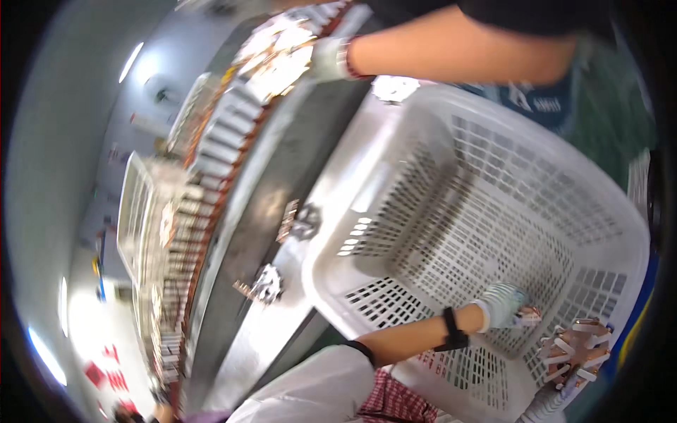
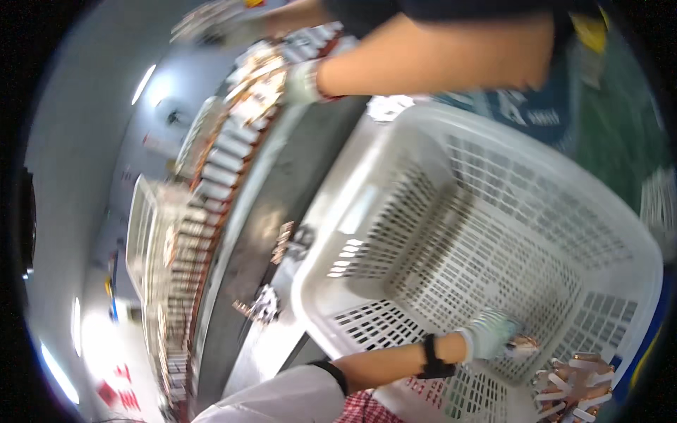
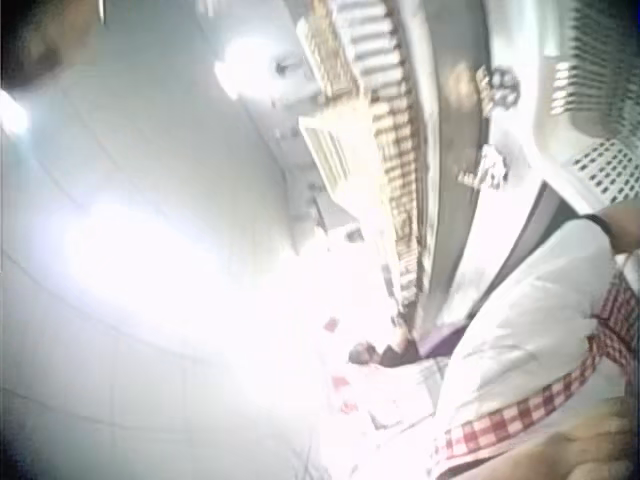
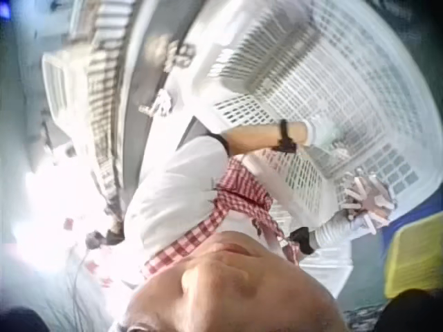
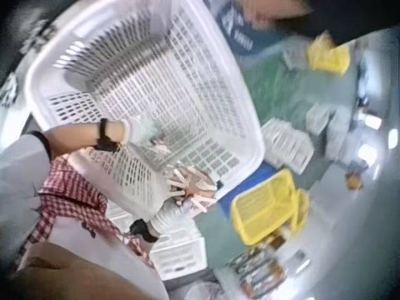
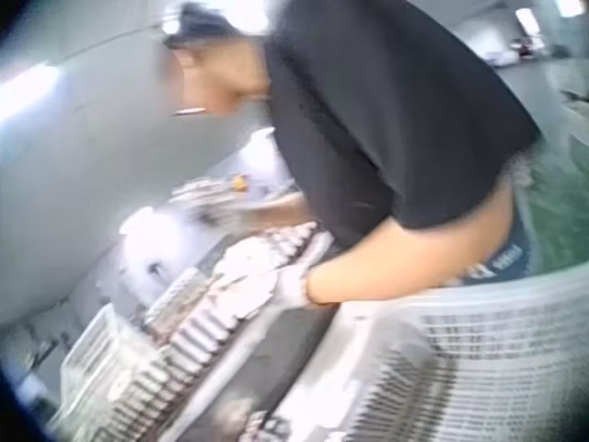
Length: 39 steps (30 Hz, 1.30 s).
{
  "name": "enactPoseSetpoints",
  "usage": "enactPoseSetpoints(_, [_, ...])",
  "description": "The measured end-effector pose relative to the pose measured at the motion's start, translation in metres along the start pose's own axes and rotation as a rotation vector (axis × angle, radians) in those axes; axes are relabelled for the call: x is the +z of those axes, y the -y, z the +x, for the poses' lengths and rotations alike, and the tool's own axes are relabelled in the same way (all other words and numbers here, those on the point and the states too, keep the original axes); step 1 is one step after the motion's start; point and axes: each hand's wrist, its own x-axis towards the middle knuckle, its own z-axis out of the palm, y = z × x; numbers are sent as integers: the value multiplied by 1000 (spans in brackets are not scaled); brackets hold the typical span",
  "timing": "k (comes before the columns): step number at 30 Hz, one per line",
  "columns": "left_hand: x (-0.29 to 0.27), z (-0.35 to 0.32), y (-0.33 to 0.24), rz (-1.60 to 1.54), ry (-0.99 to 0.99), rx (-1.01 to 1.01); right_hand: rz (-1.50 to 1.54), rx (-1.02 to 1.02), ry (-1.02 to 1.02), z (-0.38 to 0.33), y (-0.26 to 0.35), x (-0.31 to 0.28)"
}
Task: The person repeatedly picks up small white plastic components from a basket and attaches them to circular copper-colored bases on a conveyor line. They place the assembled units onto vertical pegs along the line and continue the cycle of picking, attaching, and placing.
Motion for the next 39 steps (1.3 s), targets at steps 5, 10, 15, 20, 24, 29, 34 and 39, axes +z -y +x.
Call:
enactPoseSetpoints(5, [-217,-257,-44,-490,-621,-440,-185,168,483,-31,-5,218])
enactPoseSetpoints(10, [-180,-554,-6,-316,-1602,-800,-380,308,944,-175,-29,401])
enactPoseSetpoints(15, [-80,-771,59,-797,-2242,-1086,-664,333,1266,-275,-176,503])
enactPoseSetpoints(20, [-14,-877,163,-1192,-2062,-1190,-452,841,1278,-336,-355,540])
enactPoseSetpoints(24, [-41,-900,186,-1168,-1891,-1259,-453,977,1114,-391,-405,563])
enactPoseSetpoints(29, [-19,-962,185,-463,-1756,-1625,-416,1153,1061,-436,-420,585])
enactPoseSetpoints(34, [-109,-921,98,433,-1470,-934,-407,1230,1006,-457,-409,608])
enactPoseSetpoints(39, [-111,-894,120,-683,-1455,-697,-391,1397,1057,-481,-409,625])
